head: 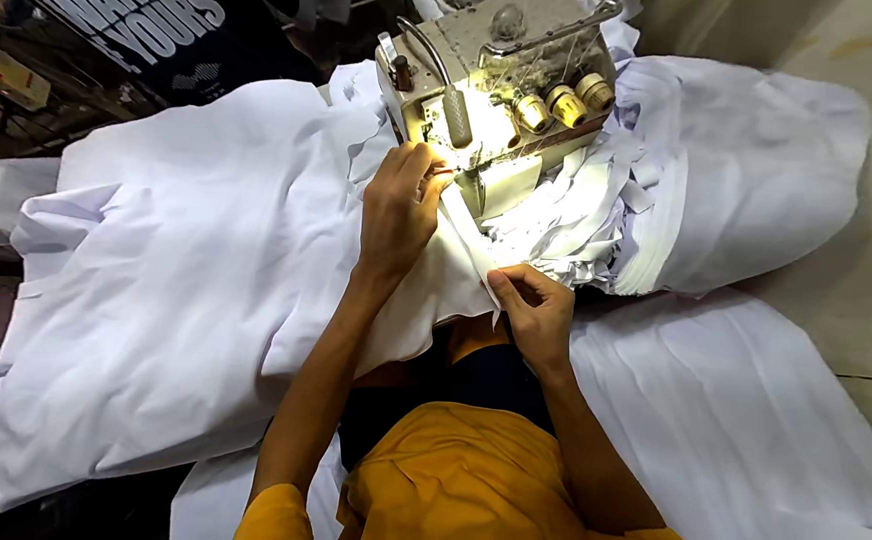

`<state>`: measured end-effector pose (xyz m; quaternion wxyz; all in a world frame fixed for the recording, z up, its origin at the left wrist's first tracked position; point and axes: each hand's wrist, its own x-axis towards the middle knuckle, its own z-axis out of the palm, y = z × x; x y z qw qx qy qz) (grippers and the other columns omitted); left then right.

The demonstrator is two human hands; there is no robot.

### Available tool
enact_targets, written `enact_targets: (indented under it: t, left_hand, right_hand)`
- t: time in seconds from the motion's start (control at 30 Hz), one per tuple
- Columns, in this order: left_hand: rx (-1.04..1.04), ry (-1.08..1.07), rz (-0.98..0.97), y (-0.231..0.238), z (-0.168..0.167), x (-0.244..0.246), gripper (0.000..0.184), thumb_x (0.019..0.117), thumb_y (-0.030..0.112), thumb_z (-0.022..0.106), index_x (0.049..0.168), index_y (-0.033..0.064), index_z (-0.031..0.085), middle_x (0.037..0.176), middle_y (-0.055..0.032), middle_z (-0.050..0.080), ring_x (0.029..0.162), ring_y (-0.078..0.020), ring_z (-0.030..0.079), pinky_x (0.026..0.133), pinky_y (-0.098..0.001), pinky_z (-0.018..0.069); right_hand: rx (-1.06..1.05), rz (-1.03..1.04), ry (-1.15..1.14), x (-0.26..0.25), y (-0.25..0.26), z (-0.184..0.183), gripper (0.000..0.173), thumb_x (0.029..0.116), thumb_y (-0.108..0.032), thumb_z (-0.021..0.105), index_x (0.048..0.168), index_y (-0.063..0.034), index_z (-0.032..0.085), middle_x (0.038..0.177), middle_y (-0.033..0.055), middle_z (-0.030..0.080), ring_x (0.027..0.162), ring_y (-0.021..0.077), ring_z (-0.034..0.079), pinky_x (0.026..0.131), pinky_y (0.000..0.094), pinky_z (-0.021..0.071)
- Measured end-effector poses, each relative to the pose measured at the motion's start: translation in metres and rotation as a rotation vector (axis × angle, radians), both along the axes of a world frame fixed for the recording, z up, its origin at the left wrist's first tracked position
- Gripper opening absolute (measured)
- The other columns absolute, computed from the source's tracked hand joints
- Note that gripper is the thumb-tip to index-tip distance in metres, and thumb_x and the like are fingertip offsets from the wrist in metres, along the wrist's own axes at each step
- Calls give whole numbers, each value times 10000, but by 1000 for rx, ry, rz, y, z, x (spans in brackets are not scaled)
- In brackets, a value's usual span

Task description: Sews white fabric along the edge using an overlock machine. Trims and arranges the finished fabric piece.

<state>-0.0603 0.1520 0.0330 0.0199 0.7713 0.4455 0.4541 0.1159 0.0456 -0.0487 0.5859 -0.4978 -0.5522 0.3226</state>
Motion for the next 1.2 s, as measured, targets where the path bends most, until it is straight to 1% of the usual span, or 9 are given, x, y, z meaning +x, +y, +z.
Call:
enact_targets:
  t: [0.07,0.13,0.3,0.4,0.63,0.87,1.0,1.07,1.2]
  left_hand:
    - [33,41,88,1,-2,2,97,941,104,705,1003,34,733,912,-88,705,844,-189,629,727,-289,492]
    - [77,97,159,-1,-3,2,99,947,130,704,1014,66,741,927,-67,710,854,-196,625,712,-291,484]
    - [89,239,149,-41,0,-3,211,1006,167,631,1184,79,704,1237,-109,671,1156,-295,599,928,-428,476]
    - [108,267,95,-63,-21,-3,244,1016,219,626,1200,98,731,1230,-81,703,1145,-255,627,984,-407,468]
    - [41,467,42,-72,-41,-8,455,1062,332,495,1451,113,585,1485,-54,570,1296,-245,540,1061,-424,384]
    - [-2,448,9,-65,-40,-10,446,1077,283,452,1484,135,563,1500,-29,562,1274,-255,521,1030,-436,349]
    - [-59,406,-43,-61,-36,-15,409,1062,233,468,1434,163,621,1401,-16,635,1242,-269,519,1034,-453,331]
    - [-87,385,-70,-60,-34,-19,402,1063,231,467,1425,177,632,1390,-10,640,1227,-269,517,1027,-452,333]
    - [-119,333,-60,-66,-34,-26,402,1058,222,473,1425,184,631,1409,-6,624,1216,-253,518,1024,-446,336]
  right_hand:
    - [-5,-10,-11,1,-1,0,132,963,-153,697,934,-37,754,848,15,734,762,42,701,703,193,601]
    - [-13,-16,-27,1,-1,-1,138,964,-161,698,936,-41,759,852,13,735,767,39,701,704,188,600]
    - [-25,-32,-24,0,-2,-3,151,965,-166,696,927,-36,762,856,21,732,775,42,699,717,188,600]
    - [-17,-41,-36,1,-1,-3,149,959,-173,706,933,-39,766,866,26,733,787,47,700,720,189,600]
    - [-21,-8,-39,0,-1,-4,129,938,-150,696,892,-46,757,891,32,737,799,69,700,721,220,601]
    - [-25,-20,-40,1,0,-1,113,914,-129,684,842,-56,730,885,32,727,803,67,691,710,211,590]
    - [-71,-14,-19,-1,0,2,90,892,-120,697,813,-77,699,855,12,715,765,50,677,660,188,572]
    - [-114,3,12,-2,0,3,75,880,-109,718,861,-77,653,863,17,715,764,71,691,657,208,590]
    - [-181,91,29,0,1,5,319,900,-108,739,1187,-27,626,873,12,731,736,85,680,663,212,580]
